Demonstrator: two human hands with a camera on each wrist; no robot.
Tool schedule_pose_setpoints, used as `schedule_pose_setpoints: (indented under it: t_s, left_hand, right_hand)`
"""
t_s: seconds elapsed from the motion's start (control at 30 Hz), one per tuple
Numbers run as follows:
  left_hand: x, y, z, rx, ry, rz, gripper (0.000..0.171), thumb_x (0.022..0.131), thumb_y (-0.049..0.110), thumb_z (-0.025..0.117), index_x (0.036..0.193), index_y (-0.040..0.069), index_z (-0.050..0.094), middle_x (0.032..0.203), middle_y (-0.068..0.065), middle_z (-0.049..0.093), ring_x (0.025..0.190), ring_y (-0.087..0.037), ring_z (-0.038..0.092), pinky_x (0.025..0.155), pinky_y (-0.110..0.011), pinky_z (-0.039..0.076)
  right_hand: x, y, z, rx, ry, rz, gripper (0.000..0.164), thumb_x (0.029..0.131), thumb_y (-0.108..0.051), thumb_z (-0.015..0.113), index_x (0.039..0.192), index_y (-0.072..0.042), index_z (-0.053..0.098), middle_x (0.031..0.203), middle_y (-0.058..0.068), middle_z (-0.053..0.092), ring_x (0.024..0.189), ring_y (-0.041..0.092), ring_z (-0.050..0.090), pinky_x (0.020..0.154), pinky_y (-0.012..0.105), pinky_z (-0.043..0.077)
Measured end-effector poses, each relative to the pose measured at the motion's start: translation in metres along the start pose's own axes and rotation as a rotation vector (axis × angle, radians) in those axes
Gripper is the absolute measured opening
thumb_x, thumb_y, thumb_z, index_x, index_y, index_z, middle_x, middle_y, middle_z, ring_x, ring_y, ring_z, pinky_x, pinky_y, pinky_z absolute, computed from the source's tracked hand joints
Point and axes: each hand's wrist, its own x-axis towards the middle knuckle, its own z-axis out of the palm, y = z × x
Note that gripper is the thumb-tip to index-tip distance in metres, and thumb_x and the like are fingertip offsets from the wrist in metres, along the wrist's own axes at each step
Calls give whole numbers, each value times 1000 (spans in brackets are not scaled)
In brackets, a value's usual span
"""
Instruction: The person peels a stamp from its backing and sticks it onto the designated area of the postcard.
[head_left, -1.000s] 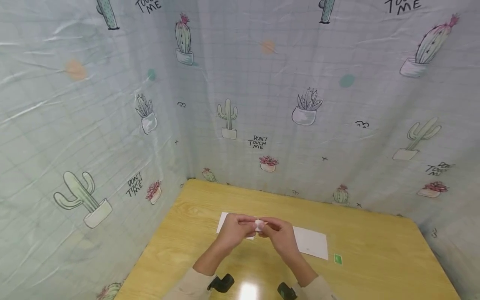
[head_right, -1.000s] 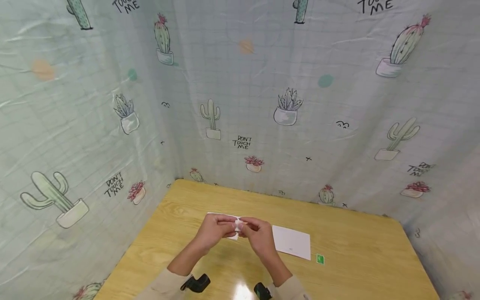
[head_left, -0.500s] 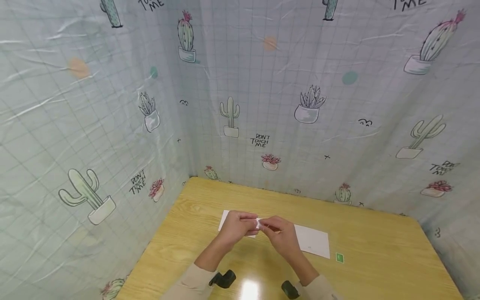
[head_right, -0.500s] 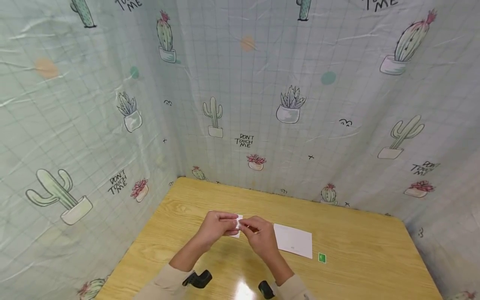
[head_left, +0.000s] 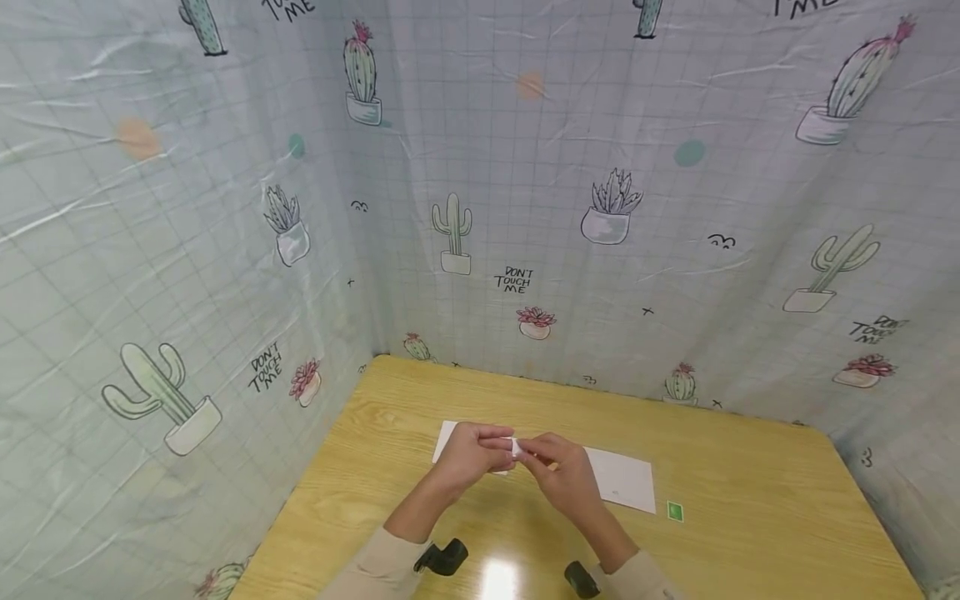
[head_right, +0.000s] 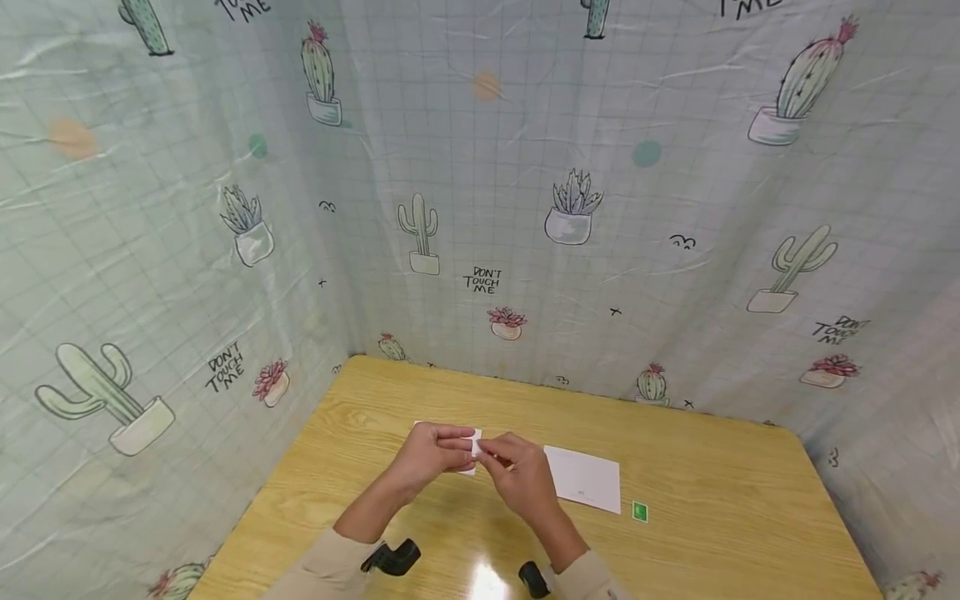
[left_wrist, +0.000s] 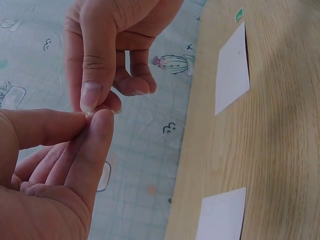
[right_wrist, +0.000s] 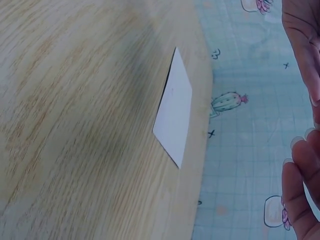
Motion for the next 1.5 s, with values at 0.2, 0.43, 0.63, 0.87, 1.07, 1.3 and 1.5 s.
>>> schedule_pose_setpoints:
  t_s: [0.2, 0.43, 0.63, 0.87, 1.07, 1.3, 1.5]
  left_hand:
    - [0, -2, 1, 12, 6, 15, 42, 96, -3, 70, 136, -10, 62, 117, -23, 76, 99, -26, 78, 86, -33, 65]
    - [-2, 0, 2, 45, 13, 23, 40, 95, -2, 70, 134, -11, 63, 119, -26, 74, 101, -24, 78, 86, -34, 65]
    - [-3, 0, 2, 85, 23, 18, 38, 95, -2, 70, 131, -11, 64, 118, -25, 75, 100, -24, 77, 85, -34, 65]
    - [-4, -1, 2, 137, 39, 12, 39, 93, -2, 71, 130, -11, 65, 120, -26, 74, 105, -28, 77, 84, -35, 65]
    - [-4, -1, 2, 190, 51, 4, 39, 90, -2, 73, 127, -9, 68, 120, -25, 75, 107, -28, 76, 83, -34, 66]
    - [-2, -2, 3, 226, 64, -13, 36, 89, 1, 75, 124, -6, 71, 118, -22, 76, 104, -26, 77, 83, -34, 66]
    - [-4, -4, 5, 292, 78, -13, 35, 89, 5, 78, 123, -2, 73, 114, -18, 78, 103, -25, 76, 83, -37, 65]
  right_hand:
    - [0, 0, 0, -90, 1, -102, 17, 86, -6, 83, 103, -6, 83, 85, -1, 75, 71, 1, 66, 63, 17, 57]
    - [1, -2, -2, -163, -21, -164, 15, 86, -8, 84, 101, -7, 84, 84, -5, 72, 69, -4, 56, 58, 17, 52]
    - [3, -1, -2, -266, -13, -288, 12, 85, -12, 86, 97, -9, 84, 81, -5, 72, 67, 1, 58, 58, 20, 53]
    - [4, 0, 0, -394, -27, -367, 11, 85, -16, 86, 95, -12, 84, 78, -5, 76, 64, 3, 63, 60, 17, 54]
    - [5, -1, 0, -419, -41, -406, 8, 85, -12, 85, 93, -11, 83, 77, -4, 76, 64, 5, 66, 60, 20, 56]
    - [4, 0, 1, -399, -34, -378, 5, 84, -9, 85, 87, -11, 81, 73, -7, 73, 60, -1, 57, 57, 14, 50]
    - [2, -2, 3, -282, -65, -225, 5, 91, -11, 79, 87, -11, 82, 74, -5, 76, 63, -2, 63, 59, 14, 52]
